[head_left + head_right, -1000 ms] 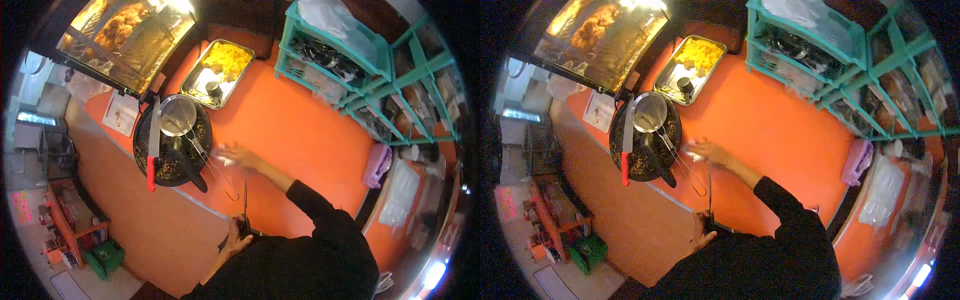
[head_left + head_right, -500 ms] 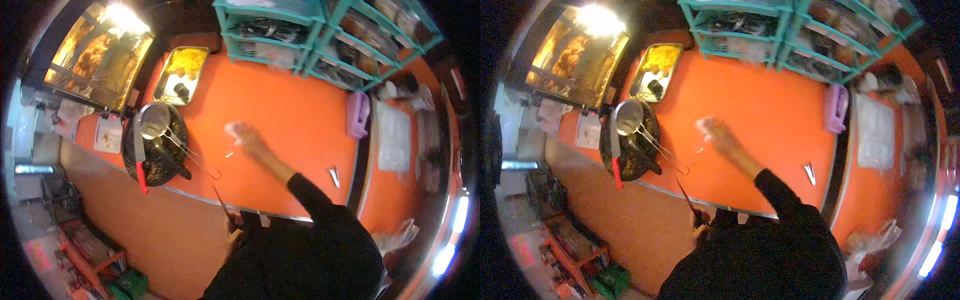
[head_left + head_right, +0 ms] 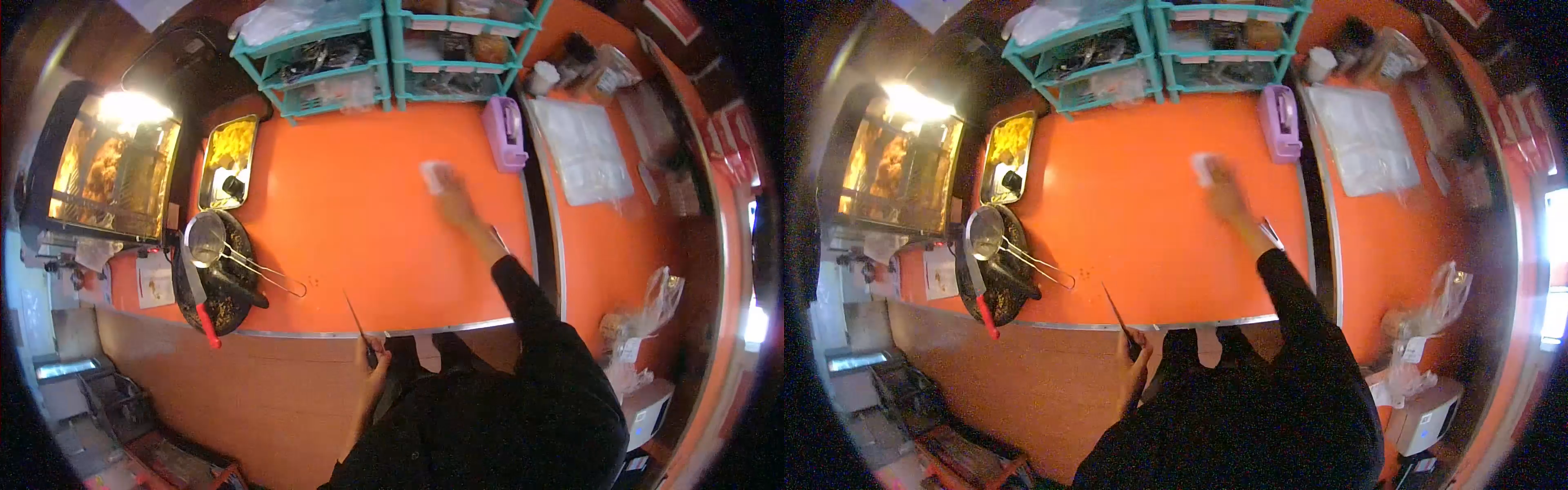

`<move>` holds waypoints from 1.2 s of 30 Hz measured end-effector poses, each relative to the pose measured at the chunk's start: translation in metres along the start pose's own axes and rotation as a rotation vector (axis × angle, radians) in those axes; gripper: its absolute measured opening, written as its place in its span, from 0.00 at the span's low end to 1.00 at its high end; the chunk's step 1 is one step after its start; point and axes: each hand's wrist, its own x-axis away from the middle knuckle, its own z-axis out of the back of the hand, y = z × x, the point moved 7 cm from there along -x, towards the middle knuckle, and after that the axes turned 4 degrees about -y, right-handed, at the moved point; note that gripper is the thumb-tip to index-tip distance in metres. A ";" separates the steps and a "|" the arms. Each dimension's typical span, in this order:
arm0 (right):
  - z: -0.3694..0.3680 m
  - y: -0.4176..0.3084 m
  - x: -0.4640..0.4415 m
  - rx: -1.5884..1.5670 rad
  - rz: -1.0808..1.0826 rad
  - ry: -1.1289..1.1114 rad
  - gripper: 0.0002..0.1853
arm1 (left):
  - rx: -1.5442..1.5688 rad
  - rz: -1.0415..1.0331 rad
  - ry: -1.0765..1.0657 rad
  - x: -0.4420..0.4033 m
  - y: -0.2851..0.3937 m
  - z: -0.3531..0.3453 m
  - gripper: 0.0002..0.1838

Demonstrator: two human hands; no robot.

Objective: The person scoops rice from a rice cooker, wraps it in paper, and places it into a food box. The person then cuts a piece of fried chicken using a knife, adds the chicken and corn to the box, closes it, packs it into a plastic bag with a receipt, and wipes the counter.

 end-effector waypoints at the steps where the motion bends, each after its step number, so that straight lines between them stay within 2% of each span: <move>1: 0.005 -0.048 0.012 0.018 0.103 -0.026 0.25 | -0.007 0.009 -0.016 -0.001 -0.002 -0.003 0.11; 3: 0.017 -0.148 0.037 0.046 0.313 -0.076 0.23 | -0.129 -0.022 -0.067 -0.007 -0.005 -0.014 0.10; 4: 0.030 -0.169 0.040 -0.638 -0.041 -0.394 0.23 | -0.130 -0.031 -0.081 -0.009 -0.004 -0.019 0.10; 6: 0.028 -0.174 0.054 -1.322 -0.412 -0.675 0.23 | -0.173 -0.041 -0.093 -0.011 -0.002 -0.023 0.10; 9: 0.069 -0.068 0.059 -1.010 -0.285 -0.252 0.26 | -0.123 -0.087 -0.025 -0.009 -0.006 -0.016 0.09; 11: 0.082 -0.003 0.069 -0.274 -0.363 -0.118 0.29 | -0.123 -0.090 -0.033 -0.007 -0.008 -0.019 0.09; 12: 0.084 0.023 0.074 0.361 -0.454 -0.113 0.30 | -0.116 -0.102 -0.038 -0.010 -0.008 -0.022 0.09; 13: 0.066 0.026 0.079 0.364 -0.466 -0.110 0.30 | -0.119 -0.100 -0.050 -0.012 -0.006 -0.028 0.09; 15: 0.028 0.003 0.073 0.048 -0.410 0.007 0.32 | -0.151 -0.067 -0.126 -0.015 0.000 -0.042 0.08; 17: 0.023 -0.068 0.094 -0.139 -0.255 -0.006 0.32 | -0.212 -0.085 -0.124 -0.021 0.002 -0.046 0.08; 19: 0.024 -0.130 0.123 -0.202 -0.230 -0.175 0.30 | -0.270 -0.100 -0.129 -0.025 -0.004 -0.048 0.08; 20: 0.034 -0.134 0.128 -0.200 -0.237 -0.170 0.30 | -0.249 -0.123 -0.124 -0.029 -0.011 -0.046 0.08; 22: 0.032 -0.141 0.144 -0.431 -0.237 -0.462 0.27 | -0.230 -0.143 -0.115 -0.030 -0.010 -0.047 0.08; 23: 0.058 -0.128 0.139 -0.905 -0.276 -0.258 0.23 | -0.208 -0.145 -0.076 -0.031 -0.004 -0.049 0.09; 24: 0.085 -0.101 0.135 -1.367 -0.309 -0.028 0.24 | -0.185 -0.145 -0.037 -0.032 0.000 -0.050 0.09; 25: 0.106 -0.069 0.133 -1.310 -0.405 -0.020 0.22 | -0.186 -0.142 -0.041 -0.039 -0.009 -0.051 0.09; 27: 0.131 -0.002 0.167 -1.124 -0.633 0.041 0.19 | -0.581 -0.169 -0.230 -0.063 -0.034 -0.069 0.11; 28: 0.135 0.026 0.189 -0.995 -0.761 0.094 0.17 | -0.698 -0.330 -0.322 -0.077 -0.024 -0.097 0.13; 29: 0.143 0.029 0.198 -0.989 -0.763 0.103 0.17 | -0.811 -0.492 -0.414 -0.089 -0.016 -0.132 0.14; 31: 0.178 0.034 0.222 -0.621 -0.820 0.320 0.17 | -0.790 -0.558 -0.445 -0.117 -0.008 -0.192 0.19; 32: 0.179 0.027 0.230 -0.614 -0.821 0.331 0.17 | -0.793 -0.654 -0.430 -0.135 -0.012 -0.217 0.19; 33: 0.182 0.015 0.239 -0.449 -0.775 0.385 0.19 | -0.793 -0.747 -0.416 -0.150 -0.019 -0.235 0.19; 34: 0.185 0.005 0.246 -0.283 -0.727 0.435 0.22 | -0.786 -0.754 -0.428 -0.162 -0.020 -0.246 0.19; 35: 0.172 0.006 0.257 -0.272 -0.731 0.443 0.22 | -1.019 -0.714 -0.544 -0.173 -0.030 -0.262 0.20; 36: 0.148 0.008 0.264 -0.111 -0.711 0.301 0.24 | -1.252 -0.663 -0.655 -0.181 -0.042 -0.272 0.20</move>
